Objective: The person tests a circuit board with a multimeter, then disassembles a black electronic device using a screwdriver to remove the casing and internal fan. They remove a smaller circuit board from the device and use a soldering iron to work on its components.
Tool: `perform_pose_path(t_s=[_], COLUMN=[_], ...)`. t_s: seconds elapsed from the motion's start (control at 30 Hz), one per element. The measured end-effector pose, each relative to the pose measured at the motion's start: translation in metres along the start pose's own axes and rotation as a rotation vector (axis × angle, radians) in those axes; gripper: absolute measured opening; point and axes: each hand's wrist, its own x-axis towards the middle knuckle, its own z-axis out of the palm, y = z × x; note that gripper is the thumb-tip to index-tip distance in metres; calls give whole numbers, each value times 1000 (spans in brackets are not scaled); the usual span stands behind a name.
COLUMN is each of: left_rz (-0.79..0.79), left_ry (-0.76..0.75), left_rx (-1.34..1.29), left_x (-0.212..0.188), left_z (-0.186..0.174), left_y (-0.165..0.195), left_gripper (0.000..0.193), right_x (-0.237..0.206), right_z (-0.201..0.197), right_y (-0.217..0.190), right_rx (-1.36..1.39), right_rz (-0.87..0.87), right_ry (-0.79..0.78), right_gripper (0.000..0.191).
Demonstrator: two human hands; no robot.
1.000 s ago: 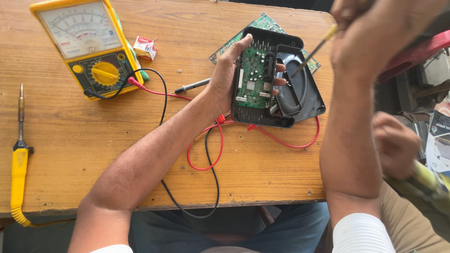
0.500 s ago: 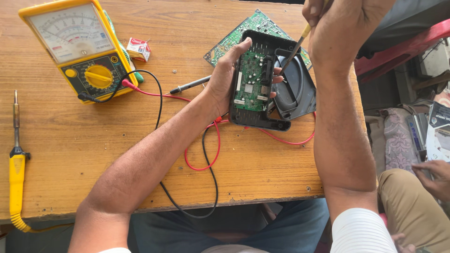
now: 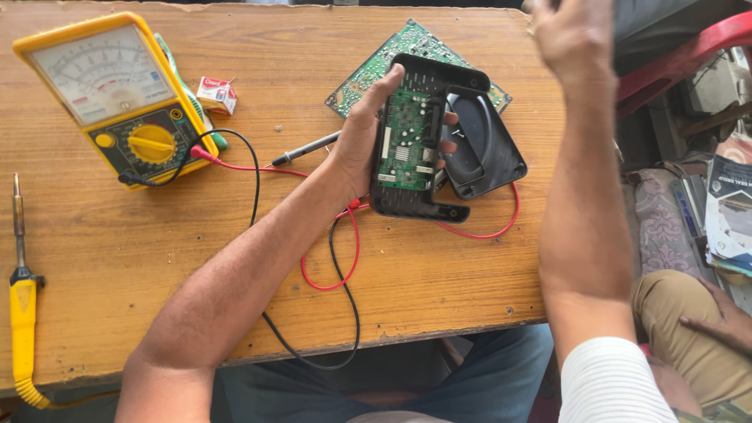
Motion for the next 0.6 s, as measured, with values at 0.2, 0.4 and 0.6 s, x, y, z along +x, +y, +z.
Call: perform_pose_path(t_s=[0.2,0.4,0.6], left_rz=[52,38,13], left_ry=[-8,29,72], left_rx=[48,133,150], left_x=[-3,-4,-5], left_z=[5,11,16], left_y=[1,-2,-5], left_gripper=[69,74,78], right_x=[-8,-9,-4], right_z=[21,19,4], right_y=[-9,-20,-35], right_rx=[-41,-44,-58], right_rz=[392,467,443], right_ry=[-551,-692,-733], right_gripper=[28,30,34])
